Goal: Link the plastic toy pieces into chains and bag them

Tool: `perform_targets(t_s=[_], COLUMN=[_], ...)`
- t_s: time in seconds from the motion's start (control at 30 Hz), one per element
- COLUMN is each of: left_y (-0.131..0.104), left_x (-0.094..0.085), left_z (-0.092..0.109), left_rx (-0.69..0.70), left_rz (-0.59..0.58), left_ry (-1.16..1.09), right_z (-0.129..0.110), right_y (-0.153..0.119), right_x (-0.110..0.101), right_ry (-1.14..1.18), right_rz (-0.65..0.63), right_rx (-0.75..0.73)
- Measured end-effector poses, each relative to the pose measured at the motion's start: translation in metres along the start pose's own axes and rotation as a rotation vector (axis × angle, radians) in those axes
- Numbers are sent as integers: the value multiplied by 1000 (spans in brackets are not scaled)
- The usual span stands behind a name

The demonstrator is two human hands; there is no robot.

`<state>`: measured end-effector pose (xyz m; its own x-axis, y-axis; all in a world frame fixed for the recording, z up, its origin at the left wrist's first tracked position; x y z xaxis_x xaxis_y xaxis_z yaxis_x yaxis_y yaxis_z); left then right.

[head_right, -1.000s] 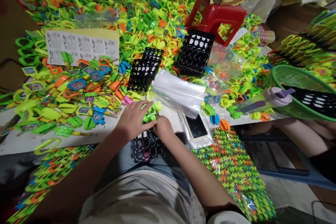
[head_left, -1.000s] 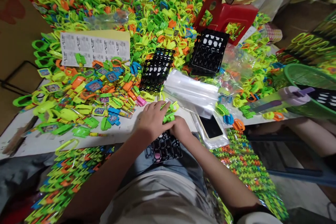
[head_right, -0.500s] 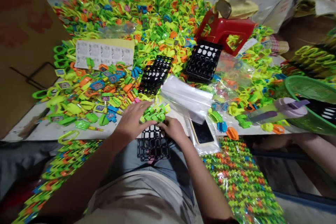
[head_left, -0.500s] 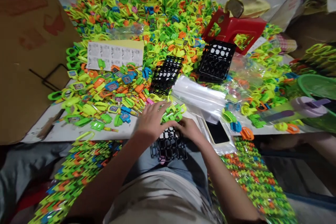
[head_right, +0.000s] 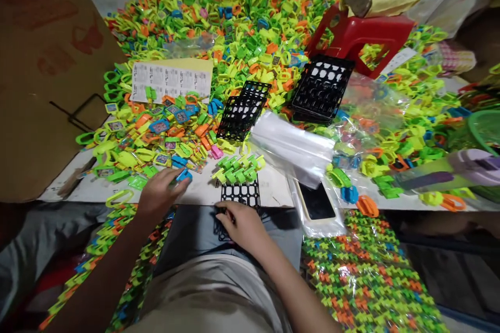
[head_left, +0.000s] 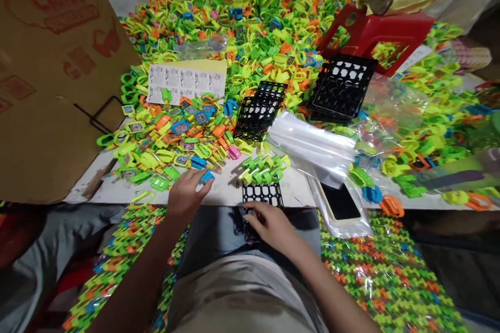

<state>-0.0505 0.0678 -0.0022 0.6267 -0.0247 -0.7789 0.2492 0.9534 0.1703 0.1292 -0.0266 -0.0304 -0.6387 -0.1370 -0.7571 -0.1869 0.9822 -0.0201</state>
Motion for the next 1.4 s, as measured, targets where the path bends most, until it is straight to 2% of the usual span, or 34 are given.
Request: perform_targets(t_s=[0.1,0.17,0.23,0.33,0.43,0.5,0.53,0.63,0.7,0.73,0.8,0.83,0.9,0.97,1.03,1.1,1.2,1.3,1.37,1.4], left_y=[-18,-25,-26,-18,9,41,60,111,120,116,97,84,62,50,49,50,40,9,-13,-21], left_x=[2,6,5,0,-7,-11,-13,-33,-38,-37,-24,-14,-3,4,8,8,4,8,12,13], left_z=[28,39,39,25,12,15,23,51,60,61,47,33,0,-21,-26,-21,3,32,52,64], left_rx=[-34,-59,-69,-80,-133,-141,-105,117,236,269,263,224,107,66,82,116,178,178,164,182], left_rz=[-142,-213,-209,-204,-217,-192,-174,47,87,65,-37,-121,-190,-215,-235,-267,-352,-533,-620,-625], left_ry=[-358,-480,-466,-330,-298,-403,-482,-746,-666,-536,-155,48,330,472,505,470,369,268,243,240], right_z=[-9,-12,-10,0,6,4,1,-9,-13,-13,-9,-7,-5,-10,-18,-24,-29,-35,-38,-37], right_y=[6,9,8,1,-6,-7,-7,-6,-8,-9,-14,-16,-18,-18,-15,-10,-1,4,4,3], right_x=[-4,-6,-5,0,10,14,16,21,23,23,23,22,23,24,25,22,9,-1,-2,-2], right_ry=[25,34,23,-8,-27,-25,-20,-9,4,12,27,29,27,17,-4,-35,-127,-304,-415,-455], right_rz=[94,118,113,52,-32,-62,-71,-104,-128,-136,-138,-136,-132,-135,-136,-106,28,115,101,88], right_rx=[7,8,24,54,46,24,9,-39,-56,-53,-29,-17,-19,-73,-143,-169,-114,-65,-54,-40])
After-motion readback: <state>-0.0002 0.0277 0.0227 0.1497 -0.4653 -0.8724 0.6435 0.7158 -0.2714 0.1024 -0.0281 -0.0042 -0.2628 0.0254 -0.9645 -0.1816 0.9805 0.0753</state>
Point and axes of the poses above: each hand's wrist, its own y-axis towards the middle knuckle, its own x-axis out of the palm, z = x × y, the point moved 8 cm from there along y, towards the middle knuckle, and after that the axes turned 12 degrees about -y, right-handed, at the moved point
